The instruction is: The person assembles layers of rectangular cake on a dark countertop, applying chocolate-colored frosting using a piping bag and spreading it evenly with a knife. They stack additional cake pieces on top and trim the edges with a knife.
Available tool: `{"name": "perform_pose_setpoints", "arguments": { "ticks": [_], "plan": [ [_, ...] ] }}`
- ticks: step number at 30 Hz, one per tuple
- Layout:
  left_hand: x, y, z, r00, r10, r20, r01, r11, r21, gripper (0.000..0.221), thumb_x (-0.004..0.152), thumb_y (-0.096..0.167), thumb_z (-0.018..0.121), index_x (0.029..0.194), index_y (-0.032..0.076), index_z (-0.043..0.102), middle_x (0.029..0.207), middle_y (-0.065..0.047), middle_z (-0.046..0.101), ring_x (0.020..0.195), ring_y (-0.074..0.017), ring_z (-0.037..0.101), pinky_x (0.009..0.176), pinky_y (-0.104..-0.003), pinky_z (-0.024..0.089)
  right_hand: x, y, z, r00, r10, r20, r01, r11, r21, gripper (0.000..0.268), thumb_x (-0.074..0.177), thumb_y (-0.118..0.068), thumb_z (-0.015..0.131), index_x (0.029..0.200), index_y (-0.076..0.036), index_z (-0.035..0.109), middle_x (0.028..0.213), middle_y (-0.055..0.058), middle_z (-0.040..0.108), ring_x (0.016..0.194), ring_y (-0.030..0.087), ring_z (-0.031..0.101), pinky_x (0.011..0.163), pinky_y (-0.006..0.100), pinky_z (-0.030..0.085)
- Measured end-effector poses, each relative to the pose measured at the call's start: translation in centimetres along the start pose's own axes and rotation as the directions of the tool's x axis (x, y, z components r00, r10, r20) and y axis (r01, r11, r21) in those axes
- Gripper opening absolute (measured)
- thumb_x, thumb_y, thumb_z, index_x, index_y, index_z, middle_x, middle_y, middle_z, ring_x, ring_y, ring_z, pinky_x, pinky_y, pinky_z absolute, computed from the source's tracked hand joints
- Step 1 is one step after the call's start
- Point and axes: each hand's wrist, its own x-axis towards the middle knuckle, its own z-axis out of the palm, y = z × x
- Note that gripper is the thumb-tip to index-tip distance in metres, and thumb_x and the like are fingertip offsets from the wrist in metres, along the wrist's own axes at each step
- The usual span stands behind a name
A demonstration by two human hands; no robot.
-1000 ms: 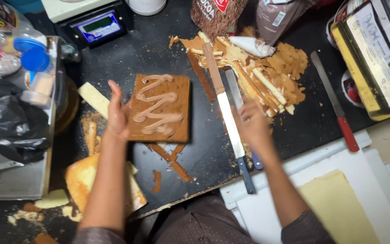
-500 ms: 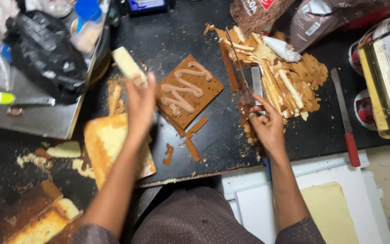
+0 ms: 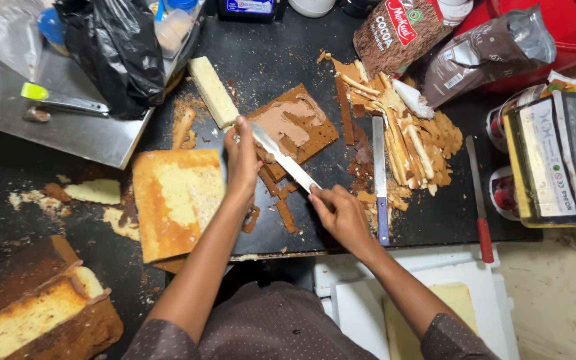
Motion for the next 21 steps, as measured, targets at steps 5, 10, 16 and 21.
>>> {"name": "perform_pose_setpoints", "arguments": {
  "ticks": [5,10,16,21],
  "plan": [
    [0.2,-0.8,-1.2,0.999,0.022,0.050,-0.021,0.999,-0.033,0.098,0.088,0.078,0.029,0.158,0.010,0.018,0.152,-0.024,0.035,0.138,-0.0376,0.046,0.105,-0.052,0.049,4.5,2.4,-3.6,0.948,0.280,0.149,-0.276,0.960,-0.050,0.021,0.097,-0.022,0.068,0.111,-0.008,0.078,0.080,0.012,0.073,0.045,0.018,0.056,0.035,0.034,0.040],
    [-0.2,-0.5,-0.3,0.999,0.032,0.034,-0.030,0.996,-0.079,0.098,0.088,0.080,0.030,0.158,0.012,0.019,0.155,-0.020,0.033,0.143,-0.0345,0.039,0.108,-0.053,0.045,3.3,1.9,-3.4,0.991,-0.009,0.135,0.006,1.000,0.025,0.020,0.104,-0.024,0.071,0.113,-0.008,0.079,0.090,0.014,0.076,0.065,0.016,0.068,0.053,0.030,0.055],
    [0.3,0.1,0.4,1.000,0.003,0.003,-0.002,0.998,-0.064,0.099,0.086,0.080,0.034,0.157,0.013,0.019,0.156,-0.019,0.036,0.144,-0.0327,0.040,0.110,-0.054,0.042,5.7,7.1,-5.7,0.979,0.191,-0.071,-0.191,0.982,0.015,0.026,0.100,-0.022,0.071,0.116,-0.002,0.078,0.093,0.014,0.075,0.077,0.017,0.068,0.068,0.033,0.053],
    [-0.1,-0.2,1.0,0.999,0.043,0.004,-0.043,0.999,-0.005,0.100,0.089,0.081,0.032,0.159,0.012,0.019,0.156,-0.021,0.033,0.145,-0.0328,0.037,0.110,-0.053,0.039,1.9,5.5,-1.5,0.920,0.318,0.229,-0.383,0.850,0.362,0.026,0.096,-0.022,0.071,0.109,-0.002,0.078,0.087,0.008,0.079,0.067,0.013,0.068,0.053,0.028,0.049]
  ]
}}
